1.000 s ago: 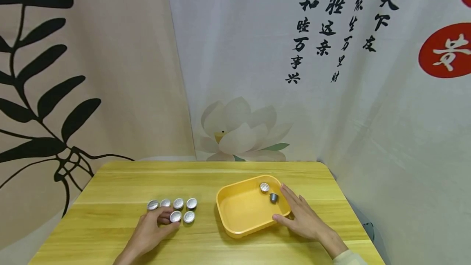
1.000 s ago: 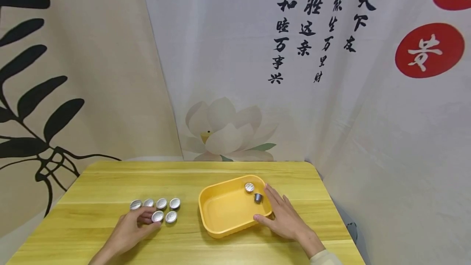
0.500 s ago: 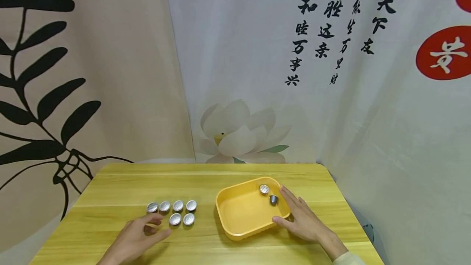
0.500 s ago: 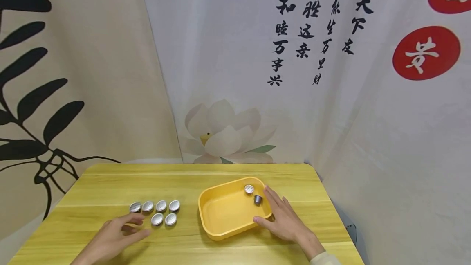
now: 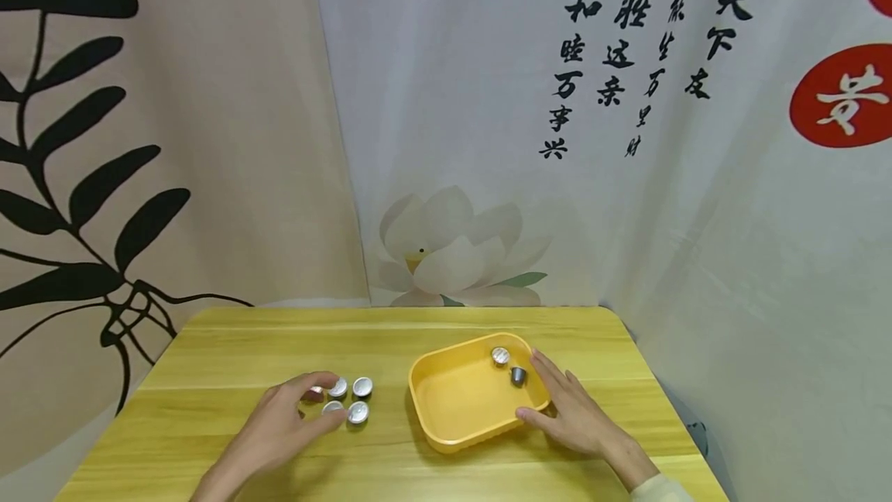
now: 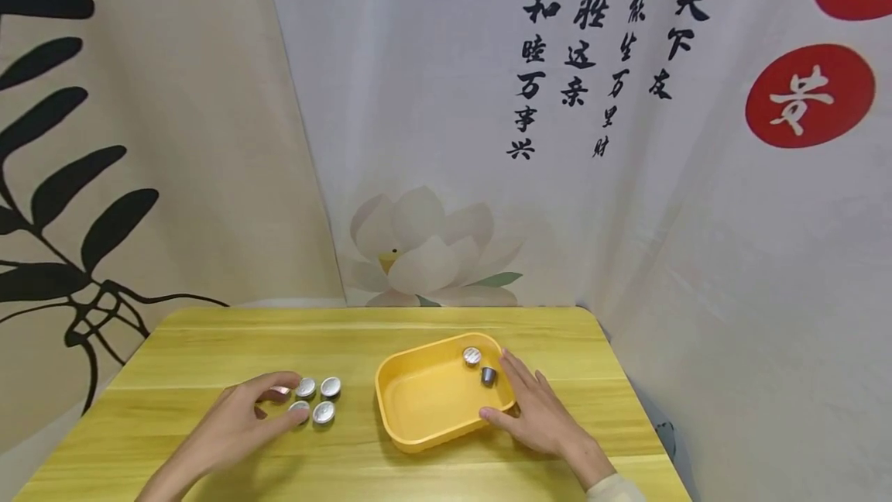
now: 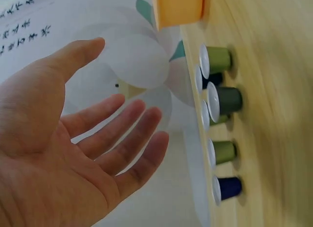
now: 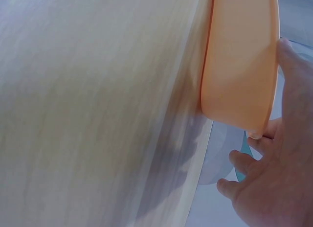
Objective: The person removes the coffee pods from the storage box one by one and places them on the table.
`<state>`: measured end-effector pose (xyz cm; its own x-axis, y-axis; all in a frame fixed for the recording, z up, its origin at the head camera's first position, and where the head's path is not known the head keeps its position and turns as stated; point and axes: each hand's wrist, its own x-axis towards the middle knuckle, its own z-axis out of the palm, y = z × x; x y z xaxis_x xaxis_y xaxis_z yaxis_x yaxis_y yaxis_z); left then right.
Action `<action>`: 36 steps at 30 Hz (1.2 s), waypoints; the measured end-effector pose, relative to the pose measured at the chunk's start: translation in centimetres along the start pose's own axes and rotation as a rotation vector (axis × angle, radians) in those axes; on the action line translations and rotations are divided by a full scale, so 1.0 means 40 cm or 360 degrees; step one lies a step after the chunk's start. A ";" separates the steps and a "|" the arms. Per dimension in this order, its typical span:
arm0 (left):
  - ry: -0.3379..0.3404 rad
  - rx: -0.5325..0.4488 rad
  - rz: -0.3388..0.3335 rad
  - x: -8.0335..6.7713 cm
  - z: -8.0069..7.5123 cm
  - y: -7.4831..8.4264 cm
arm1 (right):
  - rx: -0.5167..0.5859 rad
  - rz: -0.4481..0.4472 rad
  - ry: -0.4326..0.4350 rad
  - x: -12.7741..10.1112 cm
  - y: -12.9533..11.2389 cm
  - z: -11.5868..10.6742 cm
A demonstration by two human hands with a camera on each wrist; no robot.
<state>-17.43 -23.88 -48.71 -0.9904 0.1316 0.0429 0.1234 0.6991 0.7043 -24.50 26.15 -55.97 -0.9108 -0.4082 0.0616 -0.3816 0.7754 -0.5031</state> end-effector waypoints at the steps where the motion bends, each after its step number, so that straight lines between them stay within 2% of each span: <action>1: -0.0001 -0.0007 0.0027 0.006 0.003 0.007 | -0.0001 0.0000 0.0000 0.000 0.000 0.000; 6: -0.0007 -0.0016 0.0134 0.039 0.018 0.034 | -0.0006 -0.0002 0.0007 -0.001 0.001 -0.001; 13: 0.0010 0.0068 0.0296 0.087 0.047 0.067 | -0.0019 -0.0004 0.0015 0.000 0.002 -0.003; 21: -0.0143 -0.0051 0.0397 0.135 0.089 0.103 | -0.0014 -0.0004 0.0022 0.002 0.005 0.000; 30: -0.0278 -0.0100 0.0601 0.198 0.143 0.144 | 0.0000 0.0003 0.0021 0.002 0.002 -0.002; 36: -0.0402 -0.0086 0.0623 0.237 0.179 0.180 | -0.0007 0.0000 0.0020 0.002 0.002 -0.002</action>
<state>-25.48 -12.56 -48.30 -0.8227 0.5500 0.1436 0.4748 0.5260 0.7056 -24.62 26.22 -55.96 -0.9127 -0.4021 0.0723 -0.3821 0.7775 -0.4995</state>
